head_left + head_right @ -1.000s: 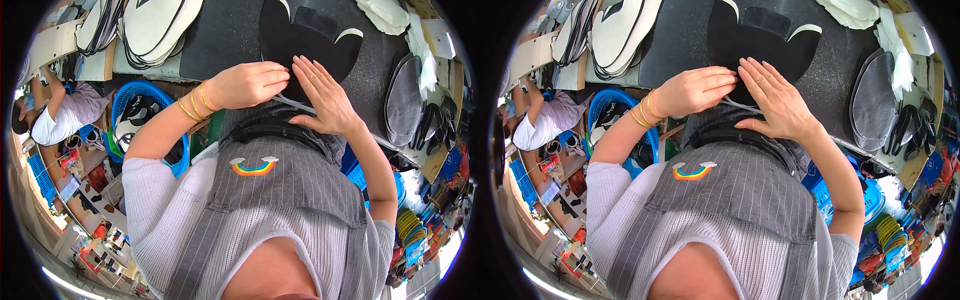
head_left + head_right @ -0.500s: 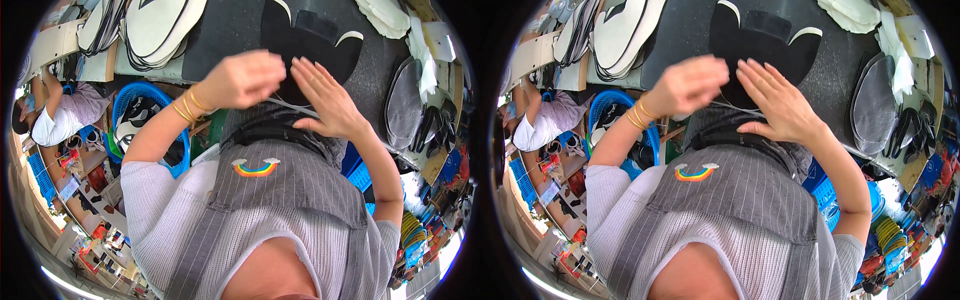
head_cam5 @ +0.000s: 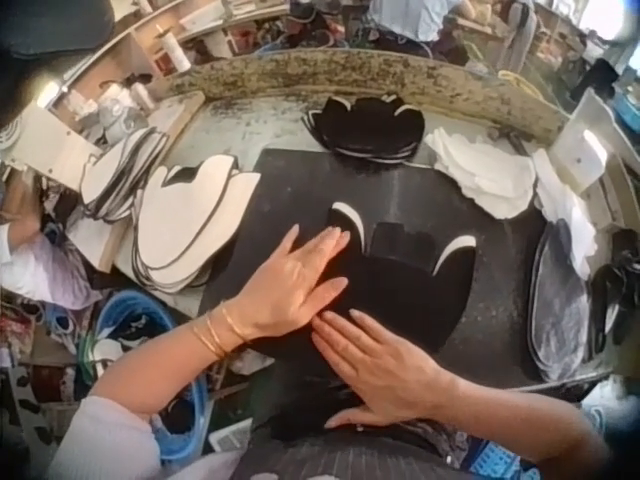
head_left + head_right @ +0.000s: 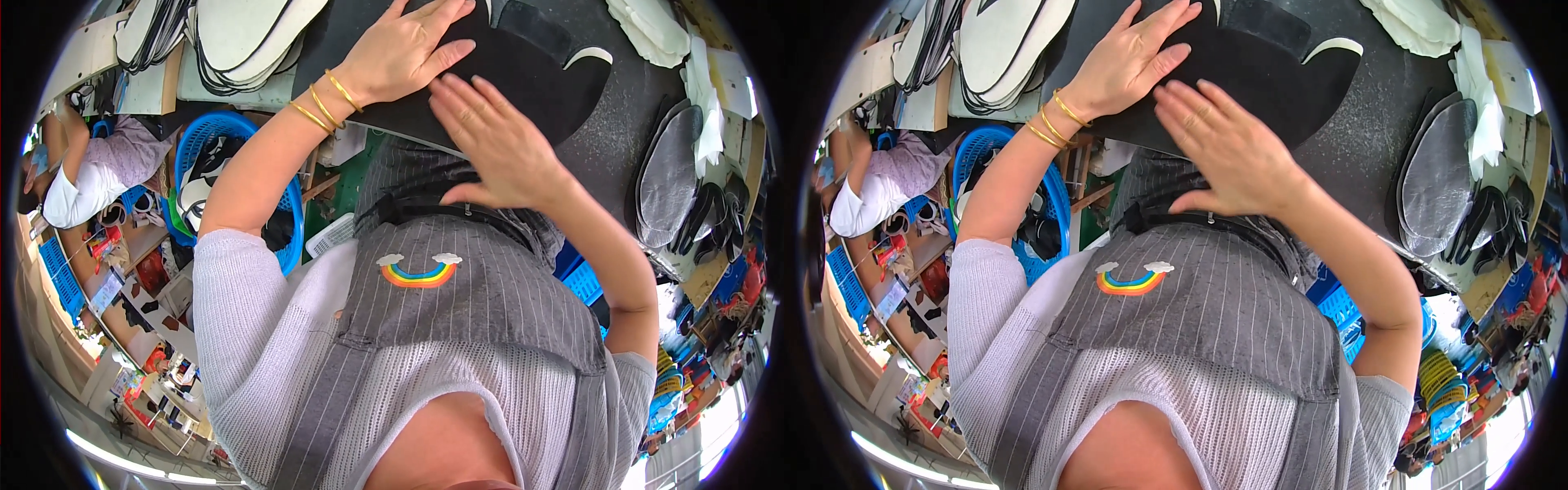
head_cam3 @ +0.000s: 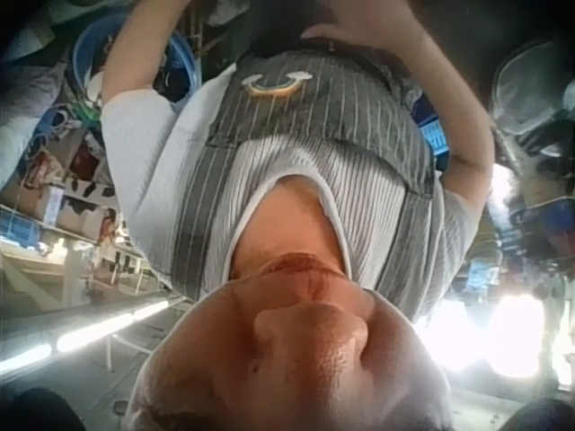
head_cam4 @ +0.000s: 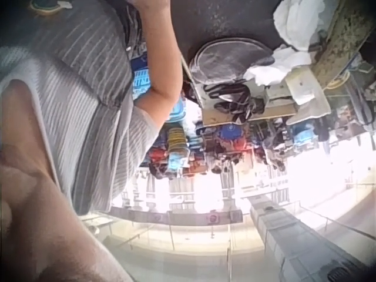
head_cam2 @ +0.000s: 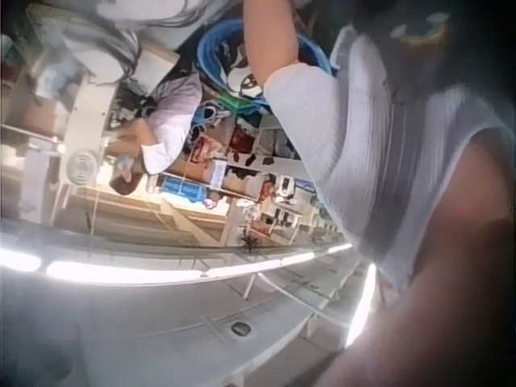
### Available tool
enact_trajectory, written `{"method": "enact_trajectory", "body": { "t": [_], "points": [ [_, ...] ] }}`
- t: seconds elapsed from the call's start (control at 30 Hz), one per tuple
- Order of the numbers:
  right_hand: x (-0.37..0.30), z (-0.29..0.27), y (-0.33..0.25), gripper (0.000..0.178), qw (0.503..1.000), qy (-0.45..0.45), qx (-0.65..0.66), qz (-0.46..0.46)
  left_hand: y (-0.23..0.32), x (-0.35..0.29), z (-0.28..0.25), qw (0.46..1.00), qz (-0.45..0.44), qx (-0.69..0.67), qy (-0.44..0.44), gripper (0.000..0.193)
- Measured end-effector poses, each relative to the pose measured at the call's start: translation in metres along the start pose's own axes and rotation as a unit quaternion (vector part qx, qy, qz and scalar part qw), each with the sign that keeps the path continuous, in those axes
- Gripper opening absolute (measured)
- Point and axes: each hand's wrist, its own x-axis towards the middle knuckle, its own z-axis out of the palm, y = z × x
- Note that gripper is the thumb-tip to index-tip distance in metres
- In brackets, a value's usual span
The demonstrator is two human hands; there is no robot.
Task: Assembling and aligning various components of a shoe upper at a factory workbench.
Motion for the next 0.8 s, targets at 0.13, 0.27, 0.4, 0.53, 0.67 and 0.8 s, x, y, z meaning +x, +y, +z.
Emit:
{"method": "enact_trajectory", "body": {
  "t": [0.13,0.27,0.4,0.53,0.67,0.8],
  "points": [
    [-0.025,0.013,-0.026,0.083,0.989,-0.032,0.132,-0.065,0.015,0.01,-0.008,0.985,-0.11,0.033,-0.13,0.067],
    [-0.011,-0.04,0.013,0.067,0.98,0.17,0.107,0.005,0.027,-0.001,-0.018,0.981,-0.084,0.109,-0.138,0.065],
    [0.008,-0.01,0.034,0.072,0.98,0.087,-0.109,0.143,0.03,0.004,-0.025,0.984,-0.08,0.078,-0.141,0.051],
    [-0.002,-0.004,0.036,0.072,0.984,0.049,-0.084,0.151,0.01,-0.04,-0.091,0.947,-0.301,0.052,0.1,0.041],
    [0.002,-0.006,0.037,0.067,0.989,0.053,-0.061,0.126,-0.027,-0.109,-0.129,0.896,-0.329,0.29,0.067,0.04],
    [-0.004,-0.015,0.034,0.065,0.984,0.072,-0.051,0.156,-0.032,-0.079,-0.145,0.921,-0.262,0.265,-0.114,0.028]
  ]
}}
